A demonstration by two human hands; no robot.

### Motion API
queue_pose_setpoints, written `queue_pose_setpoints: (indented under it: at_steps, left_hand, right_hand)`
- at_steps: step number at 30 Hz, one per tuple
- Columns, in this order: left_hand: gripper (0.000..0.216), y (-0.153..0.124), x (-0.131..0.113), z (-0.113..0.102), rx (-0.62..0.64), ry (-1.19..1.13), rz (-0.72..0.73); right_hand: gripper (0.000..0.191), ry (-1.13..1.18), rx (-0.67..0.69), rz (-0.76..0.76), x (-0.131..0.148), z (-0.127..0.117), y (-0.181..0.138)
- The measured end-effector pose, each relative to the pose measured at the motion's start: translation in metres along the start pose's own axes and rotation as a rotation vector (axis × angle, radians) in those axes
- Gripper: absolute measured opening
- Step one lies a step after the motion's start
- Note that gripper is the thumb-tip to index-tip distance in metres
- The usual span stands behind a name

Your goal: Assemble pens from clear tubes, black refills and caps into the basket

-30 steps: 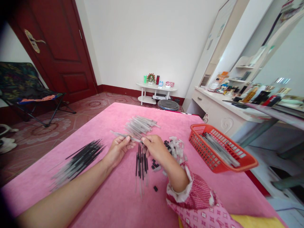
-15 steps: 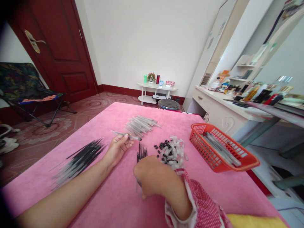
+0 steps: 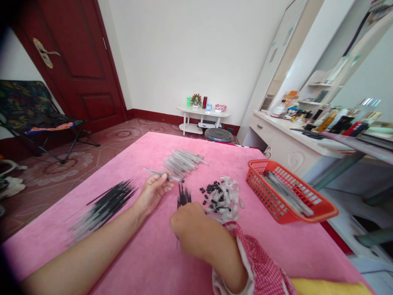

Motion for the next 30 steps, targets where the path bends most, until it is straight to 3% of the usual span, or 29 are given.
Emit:
queue_pose_setpoints:
  at_steps: [5,11,15,19,24,27,30]
  left_hand:
    - [0.020,0.000,0.000,0.000,0.003,-0.009,0.001]
    - [0.021,-0.001,0.000,0.001,-0.016,-0.001,-0.008]
    - [0.020,0.000,0.000,0.000,-0.003,0.004,-0.008]
    - [0.021,0.001,0.000,0.000,0.032,0.001,-0.021]
    - [0.026,0.000,0.002,0.002,0.071,0.020,-0.051]
    - [0.030,-0.003,0.002,0.005,0.098,0.077,-0.031]
    - [0.033,-0.006,0.000,0.010,0.125,0.134,0.004]
  right_hand:
    - [0.013,0.154,0.081,-0.174,0.016,0.000,-0.001]
    - [0.021,0.088,-0.046,0.004,0.009,0.008,0.006]
    - [0.016,0.104,-0.107,0.158,-0.003,-0.002,0.014]
    - [0.014,0.173,-0.222,0.348,-0.033,-0.022,0.012]
    - [0.017,0.055,-0.389,0.688,-0.100,-0.030,-0.010]
    - [0.016,0.031,-0.258,0.768,-0.134,-0.019,-0.025]
    - [0.018,0.150,-0.100,0.677,-0.148,-0.004,-0.032]
Point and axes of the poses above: each hand's wrist, its own y-axis towards the middle knuckle, its own z-axis out of the palm, x = y × z, the point moved 2 cm from there along y, towards the middle knuckle, and after that the axes turned 7 degrees about -x, right-handed, at the moved point
